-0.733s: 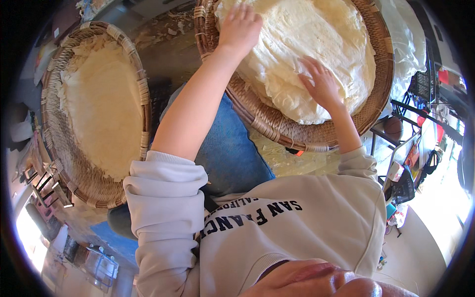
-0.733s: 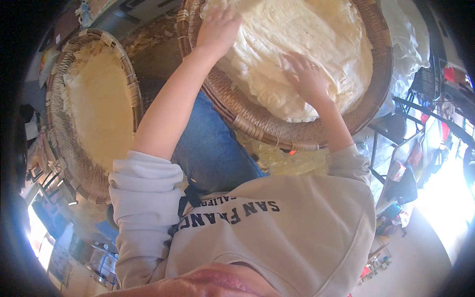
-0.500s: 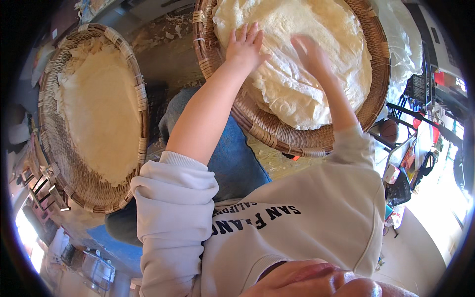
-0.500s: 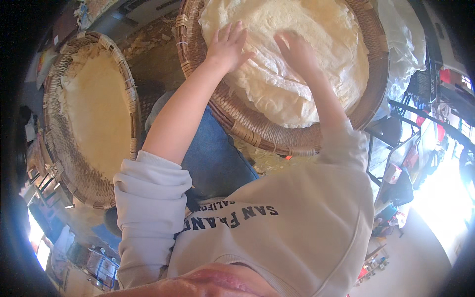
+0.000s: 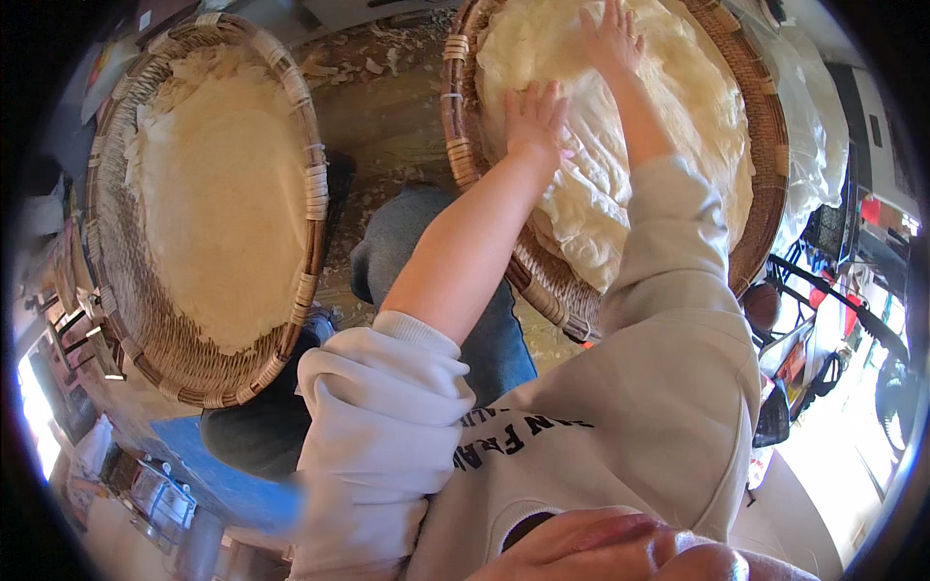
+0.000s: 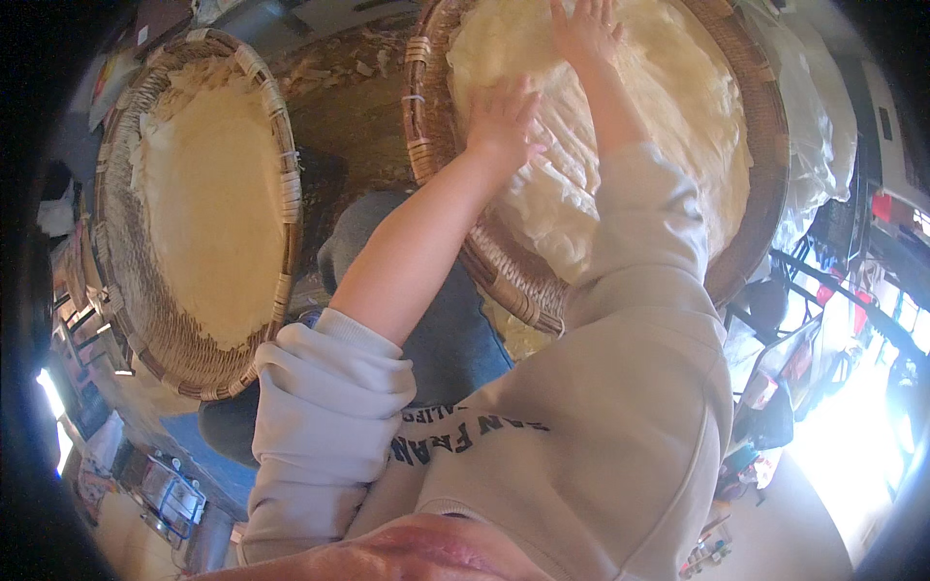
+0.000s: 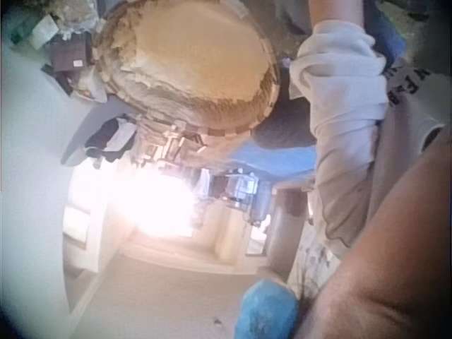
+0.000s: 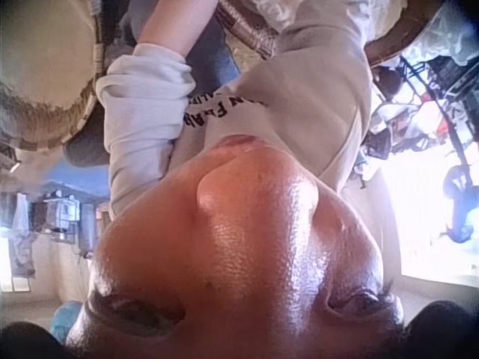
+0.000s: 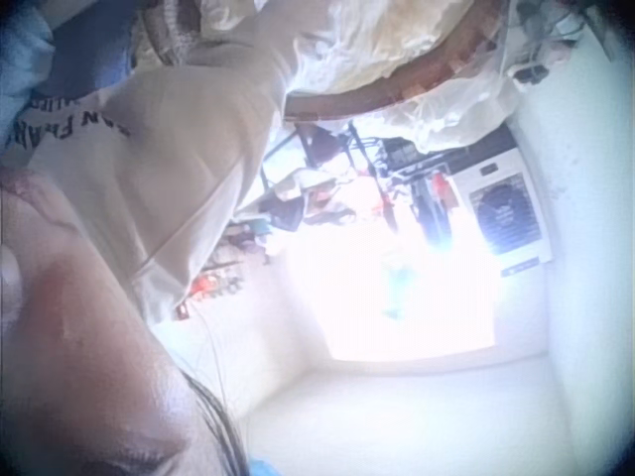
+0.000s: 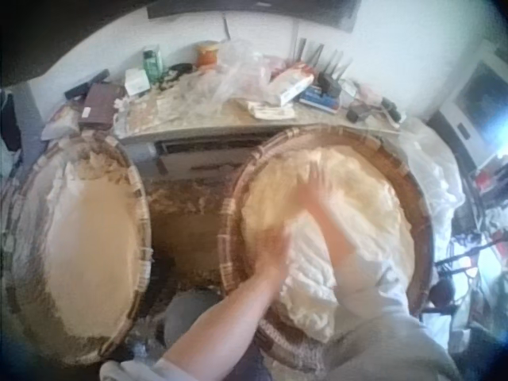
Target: The person repeatedly lifts, stretches, and folds a large sheet of white dough over a round woven basket. They occasionally spray the dough with water from a green spray bottle and continue to stretch and fold it by hand.
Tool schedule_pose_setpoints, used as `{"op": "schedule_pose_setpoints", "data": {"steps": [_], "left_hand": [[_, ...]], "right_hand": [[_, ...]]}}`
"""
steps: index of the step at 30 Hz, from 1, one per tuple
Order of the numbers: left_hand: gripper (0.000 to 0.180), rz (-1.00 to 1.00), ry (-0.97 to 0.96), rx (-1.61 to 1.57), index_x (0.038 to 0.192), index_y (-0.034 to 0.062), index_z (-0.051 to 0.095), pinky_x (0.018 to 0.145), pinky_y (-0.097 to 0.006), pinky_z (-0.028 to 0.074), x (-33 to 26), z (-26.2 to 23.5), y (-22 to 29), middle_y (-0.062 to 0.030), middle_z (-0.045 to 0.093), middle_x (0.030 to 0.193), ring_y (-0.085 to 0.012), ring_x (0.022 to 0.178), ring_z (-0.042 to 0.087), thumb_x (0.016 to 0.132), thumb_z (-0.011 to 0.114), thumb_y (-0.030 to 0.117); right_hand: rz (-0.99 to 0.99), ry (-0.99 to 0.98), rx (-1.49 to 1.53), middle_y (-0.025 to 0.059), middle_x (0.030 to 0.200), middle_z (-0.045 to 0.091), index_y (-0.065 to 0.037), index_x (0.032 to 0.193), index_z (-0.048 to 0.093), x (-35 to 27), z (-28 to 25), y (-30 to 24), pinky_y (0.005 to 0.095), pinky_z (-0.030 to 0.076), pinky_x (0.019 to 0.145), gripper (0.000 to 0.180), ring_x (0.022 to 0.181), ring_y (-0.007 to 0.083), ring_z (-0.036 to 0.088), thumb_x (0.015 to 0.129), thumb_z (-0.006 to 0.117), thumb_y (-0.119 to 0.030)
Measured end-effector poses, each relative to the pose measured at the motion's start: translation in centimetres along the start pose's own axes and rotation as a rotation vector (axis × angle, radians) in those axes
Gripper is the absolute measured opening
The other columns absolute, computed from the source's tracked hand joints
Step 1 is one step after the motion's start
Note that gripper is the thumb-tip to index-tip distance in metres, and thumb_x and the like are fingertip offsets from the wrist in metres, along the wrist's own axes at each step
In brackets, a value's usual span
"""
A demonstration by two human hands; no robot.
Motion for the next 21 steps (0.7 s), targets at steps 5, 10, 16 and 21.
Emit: {"op": "schedule_pose_setpoints", "data": {"steps": [5, 10, 16, 21], "left_hand": [[0.086, 0.039, 0.115, -0.045, 0.155, 0.0160, 0.018, 0.115, -0.062, 0.005, 0.9, 1.6, -0.1, -0.0088, 0.007, 0.163, -0.0331, 0.149, 0.006, 0.089, 0.050, 0.061], [0.064, 0.168, 0.148, 0.165, 0.136, 0.0121, 0.049, 0.114, -0.063, 0.011, -1.2, -1.9, -0.4, -0.0120, 0.035, 0.151, -0.0310, 0.147, 0.015, 0.086, 0.053, 0.052], [0.026, 0.322, 0.916, -0.471, 0.107, 0.0086, 0.069, 0.103, -0.046, 0.041, -16.5, -6.5, -10.0, -0.0118, 0.062, 0.120, -0.0303, 0.121, 0.053, 0.085, 0.058, 0.018], [0.028, -0.341, 0.424, -0.545, 0.107, -0.0012, 0.060, 0.086, -0.048, 0.048, -29.1, 1.5, -23.7, -0.0210, 0.062, 0.104, -0.0400, 0.101, 0.059, 0.087, 0.060, 0.018]], "right_hand": [[0.015, -0.427, -0.246, 0.0001, 0.162, 0.014, -0.022, 0.154, 0.021, 2.9, 7.4, 0.9, 0.0530, 0.013, 0.118, 0.069, 0.149, 0.0265, 0.014, 0.097, 0.025, -0.060], [-0.917, -0.475, -0.383, 0.0204, 0.148, 0.040, -0.011, 0.143, 0.046, 8.3, 9.0, 4.3, 0.0444, 0.026, 0.115, 0.047, 0.138, 0.0375, 0.034, 0.099, 0.043, -0.027], [-0.389, -0.217, 0.306, 0.0132, 0.134, 0.057, -0.008, 0.132, 0.057, 4.2, 0.3, 1.8, 0.0348, 0.038, 0.107, 0.046, 0.127, 0.0249, 0.052, 0.094, 0.061, -0.034], [-0.325, -0.320, 0.378, 0.0069, 0.129, 0.061, -0.012, 0.125, 0.063, -3.7, -8.8, -13.4, 0.0346, 0.039, 0.105, 0.035, 0.122, 0.0236, 0.055, 0.094, 0.061, -0.030]]}}
Point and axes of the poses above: each hand's wrist, its own x-axis towards the middle knuckle, its own z-axis out of the palm, y = z × x, the point moved 2 cm from there along x, towards the middle knuckle
